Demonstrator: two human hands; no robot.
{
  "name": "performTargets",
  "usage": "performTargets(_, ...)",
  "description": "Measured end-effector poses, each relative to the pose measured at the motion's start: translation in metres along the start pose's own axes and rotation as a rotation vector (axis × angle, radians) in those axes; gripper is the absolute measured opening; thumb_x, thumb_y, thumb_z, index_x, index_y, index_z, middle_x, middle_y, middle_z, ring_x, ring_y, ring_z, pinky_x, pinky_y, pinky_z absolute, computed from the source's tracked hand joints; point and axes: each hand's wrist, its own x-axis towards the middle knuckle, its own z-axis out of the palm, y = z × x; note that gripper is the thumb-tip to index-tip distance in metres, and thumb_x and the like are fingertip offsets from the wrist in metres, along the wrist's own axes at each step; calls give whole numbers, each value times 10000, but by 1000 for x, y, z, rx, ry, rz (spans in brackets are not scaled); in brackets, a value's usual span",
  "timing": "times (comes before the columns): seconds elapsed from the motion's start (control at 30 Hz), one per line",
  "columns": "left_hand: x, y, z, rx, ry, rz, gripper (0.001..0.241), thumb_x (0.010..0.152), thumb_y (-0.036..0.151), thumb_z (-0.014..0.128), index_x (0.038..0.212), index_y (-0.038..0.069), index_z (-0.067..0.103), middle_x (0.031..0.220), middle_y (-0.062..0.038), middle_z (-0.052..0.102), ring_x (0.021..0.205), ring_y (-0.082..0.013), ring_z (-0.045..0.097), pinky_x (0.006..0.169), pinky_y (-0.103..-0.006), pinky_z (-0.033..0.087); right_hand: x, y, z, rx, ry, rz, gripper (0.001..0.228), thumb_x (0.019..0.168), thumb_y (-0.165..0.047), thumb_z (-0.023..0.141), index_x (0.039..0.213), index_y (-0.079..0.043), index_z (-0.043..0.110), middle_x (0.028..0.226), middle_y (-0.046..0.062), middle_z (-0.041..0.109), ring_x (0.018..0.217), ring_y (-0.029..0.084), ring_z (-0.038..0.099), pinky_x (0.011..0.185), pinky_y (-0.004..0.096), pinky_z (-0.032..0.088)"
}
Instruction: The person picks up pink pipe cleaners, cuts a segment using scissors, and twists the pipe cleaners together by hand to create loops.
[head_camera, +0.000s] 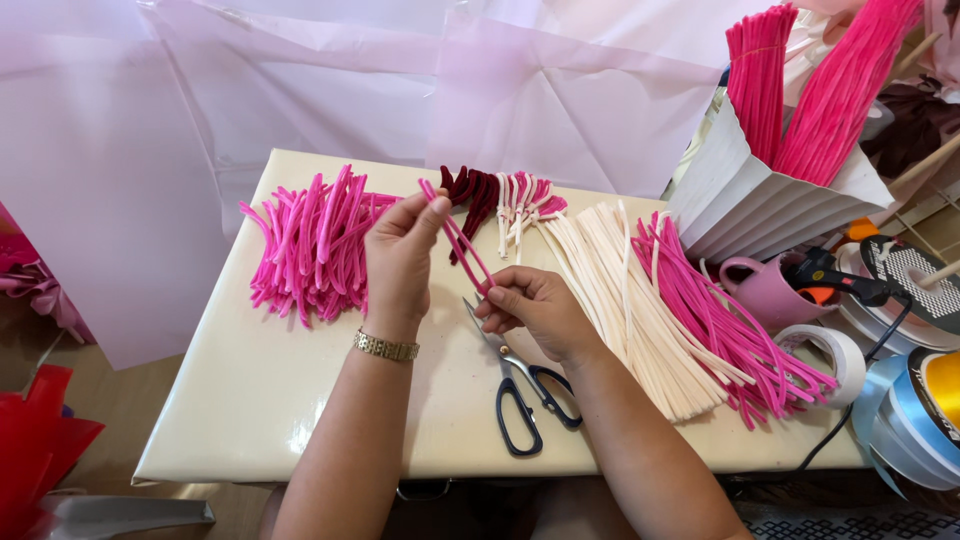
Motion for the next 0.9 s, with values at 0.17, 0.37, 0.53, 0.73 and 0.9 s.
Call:
performTargets(0.17, -12, -14, 11, 194, -158, -27, 261, 804, 159, 906, 1026, 69, 803, 767, 0, 690, 613, -26, 541, 557, -160, 475, 7, 0, -9, 46, 118, -77, 200, 982, -118, 666, 1095, 46, 684, 819, 208, 759, 682, 268, 780, 615, 337, 661)
performTargets(0.37, -15, -38, 11, 406, -304, -57, 192, 792, 176, 911, 951, 113, 824, 721, -5, 691, 599, -50, 575, 542, -189, 487, 1, -7, -1, 64, 191, -121, 175, 990, -116, 662, 1081, 30, 691, 796, 187, 754, 651, 244, 769, 602, 331, 659)
performTargets(0.53, -13, -36, 10, 410, -336, -59, 150, 821, 150, 879, 944, 85, 821, 682, -35, 691, 618, -72, 578, 568, -225, 499, 0, -12, 0, 28, 197, -155, 151, 984, -113, 674, 1034, 24, 712, 749, 184, 746, 605, 234, 759, 562, 311, 648)
performTargets(0.73, -10, -41, 5, 382, -340, -82, 140, 863, 197, 856, 903, 69, 814, 679, -81, 720, 633, -112, 657, 627, -237, 568, 1, -10, -4, -96, 178, -195, 184, 993, -168, 682, 1005, 3, 750, 672, 175, 724, 537, 231, 741, 514, 305, 635)
performTargets(0.9, 3, -52, -6, 295, -280, -59, 154, 896, 218, 847, 866, 77, 794, 642, -26, 637, 638, -91, 614, 635, -223, 578, -6, -25, 0, -162, 218, -227, 249, 1034, -237, 615, 1052, -24, 743, 716, 152, 730, 581, 210, 745, 556, 294, 629)
